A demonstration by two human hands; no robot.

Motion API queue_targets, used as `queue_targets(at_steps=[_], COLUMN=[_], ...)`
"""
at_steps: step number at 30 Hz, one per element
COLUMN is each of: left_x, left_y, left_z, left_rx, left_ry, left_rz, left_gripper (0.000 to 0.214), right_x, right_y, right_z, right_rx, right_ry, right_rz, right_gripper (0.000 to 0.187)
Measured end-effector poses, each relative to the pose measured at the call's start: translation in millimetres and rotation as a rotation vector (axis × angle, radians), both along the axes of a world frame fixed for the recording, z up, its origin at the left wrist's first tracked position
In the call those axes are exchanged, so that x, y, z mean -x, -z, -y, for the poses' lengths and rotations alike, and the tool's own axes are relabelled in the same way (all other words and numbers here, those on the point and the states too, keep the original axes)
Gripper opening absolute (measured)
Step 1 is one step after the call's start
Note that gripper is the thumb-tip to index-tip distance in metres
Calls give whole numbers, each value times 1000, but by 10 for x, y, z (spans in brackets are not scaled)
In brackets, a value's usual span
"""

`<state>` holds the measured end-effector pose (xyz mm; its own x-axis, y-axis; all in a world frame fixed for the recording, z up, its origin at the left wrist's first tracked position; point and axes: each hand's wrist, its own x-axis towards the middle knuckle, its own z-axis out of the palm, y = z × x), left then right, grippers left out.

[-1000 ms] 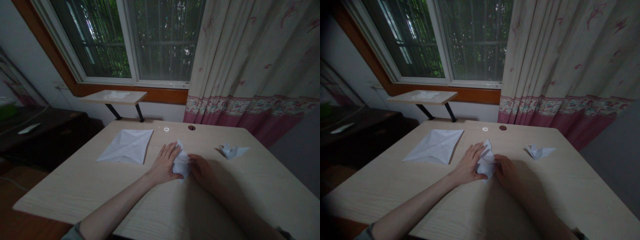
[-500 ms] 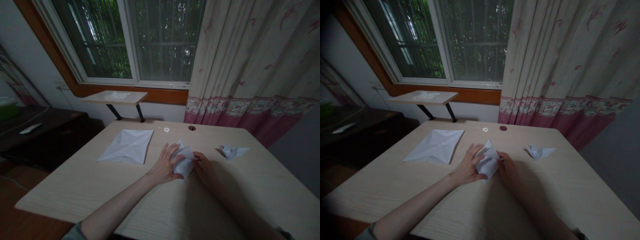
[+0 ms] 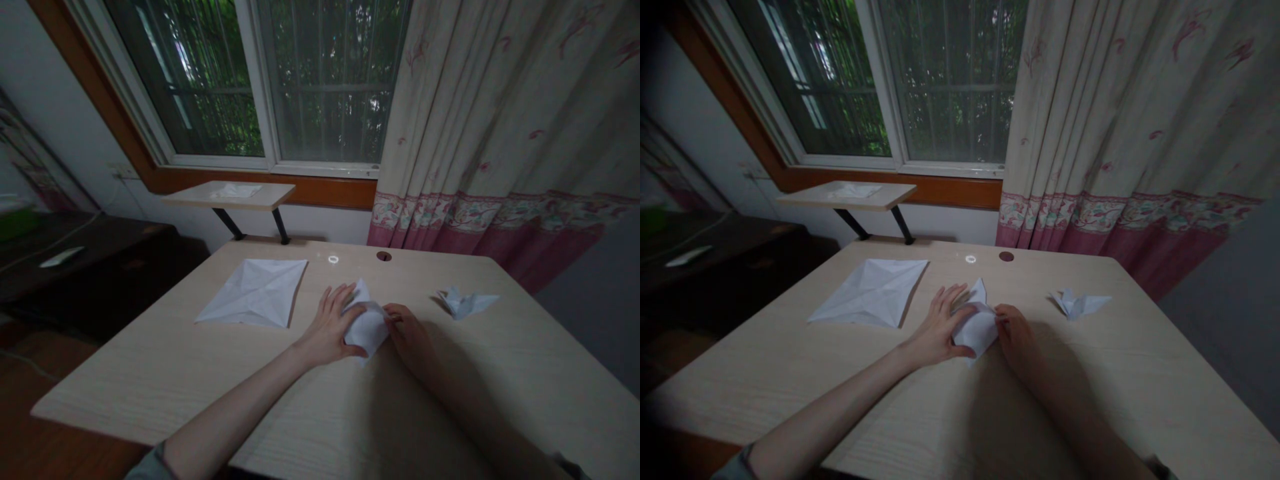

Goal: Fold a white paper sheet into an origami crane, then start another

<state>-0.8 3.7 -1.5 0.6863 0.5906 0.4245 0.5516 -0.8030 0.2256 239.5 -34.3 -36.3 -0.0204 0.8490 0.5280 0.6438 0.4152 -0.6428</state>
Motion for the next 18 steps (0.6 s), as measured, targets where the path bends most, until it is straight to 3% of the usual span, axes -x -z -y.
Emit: queue_targets(at_steps=[4,10,18], left_x=[0,-5,9], left_y=[1,20,82], left_z=[1,-16,-44], left_rx=[38,81,80], left_ry=[-6,-23,-20], left_rz=[15,8,14], left_gripper=[101,105,110], right_x=[7,39,34], right_y=[9,1,-52], right_z=[18,46,55], right_rx=[44,-54,-61], right_ry=[55,135,166], right_rz=[-28,-22,59], right_gripper=[23,22,24])
